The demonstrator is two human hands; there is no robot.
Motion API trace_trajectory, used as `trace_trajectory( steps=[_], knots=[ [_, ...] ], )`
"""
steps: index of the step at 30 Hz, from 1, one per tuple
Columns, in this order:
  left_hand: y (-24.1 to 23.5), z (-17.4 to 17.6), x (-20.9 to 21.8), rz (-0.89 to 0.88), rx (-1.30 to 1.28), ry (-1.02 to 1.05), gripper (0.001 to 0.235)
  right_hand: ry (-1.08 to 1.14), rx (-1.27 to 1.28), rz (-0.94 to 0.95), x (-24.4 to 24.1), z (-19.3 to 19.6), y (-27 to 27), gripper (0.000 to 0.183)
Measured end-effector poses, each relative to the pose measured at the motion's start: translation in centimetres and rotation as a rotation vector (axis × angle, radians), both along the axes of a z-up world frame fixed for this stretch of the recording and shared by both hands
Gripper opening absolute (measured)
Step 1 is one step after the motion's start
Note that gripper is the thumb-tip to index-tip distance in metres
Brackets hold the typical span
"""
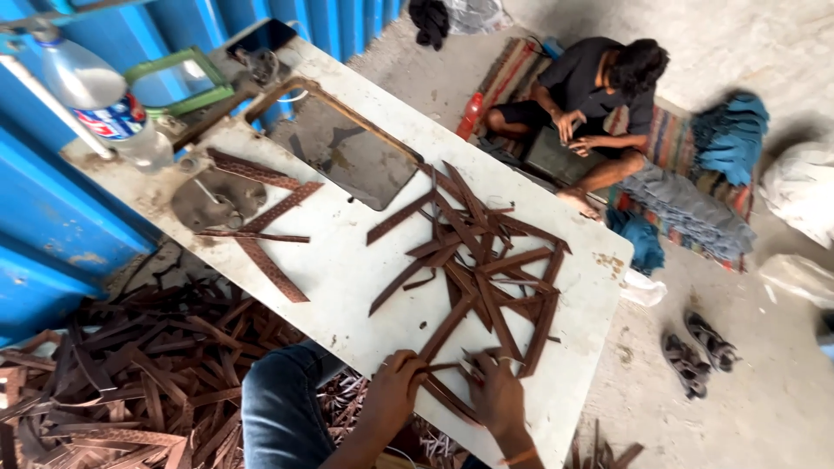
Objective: The person trims excess material from leather shoe straps using a small hand knife.
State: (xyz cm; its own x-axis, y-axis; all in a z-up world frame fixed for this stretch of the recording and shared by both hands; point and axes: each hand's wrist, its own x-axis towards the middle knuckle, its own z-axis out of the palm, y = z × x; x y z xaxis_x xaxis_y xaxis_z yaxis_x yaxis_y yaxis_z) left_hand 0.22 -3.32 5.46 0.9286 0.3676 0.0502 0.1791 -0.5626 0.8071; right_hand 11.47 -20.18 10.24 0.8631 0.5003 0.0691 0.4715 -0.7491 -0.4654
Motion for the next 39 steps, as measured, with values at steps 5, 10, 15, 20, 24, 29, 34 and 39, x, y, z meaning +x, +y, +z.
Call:
trace_trajectory(
  steps=[5,10,15,20,24,29,34,39],
  knots=[
    [-0.7,-0.2,0.0,0.018,0.017,-0.046,0.021,0.124,-0.016,0.028,0.5,0.1,-1.0,0.028],
    [-1.2,-0.3,0.1,-0.003,0.152,-0.038,0.022,0.255,0.255,0.017,-2.5,1.6,1.6,0.024],
    [-0.4,2.0,0.6,0.005,0.087,0.016,0.036,0.394,0.571,0.148,-4.3,1.0,3.3,0.021],
    [1.1,-0.4,1.3,0.201,-0.241,0.17,0.013,0.498,0.328,-0.104,-3.8,-0.2,1.7,0.022],
    [1.9,-4.9,0.9,0.189,-0.4,0.01,0.012,0.557,0.102,-0.128,-3.6,-0.2,1.0,0.03],
    [3.1,-8.0,-0.9,0.311,-0.847,-0.244,0.016,0.252,-0.016,-0.147,-3.4,0.1,1.5,0.049],
    [9.8,-2.2,-7.2,0.775,-0.515,-0.236,0.024,0.305,-0.231,-0.175,-2.3,-0.1,0.4,0.05],
    [11.0,-19.4,-9.2,0.651,-0.871,0.263,0.037,0.299,-0.229,-0.104,-2.4,-1.1,3.2,0.045]
  ],
)
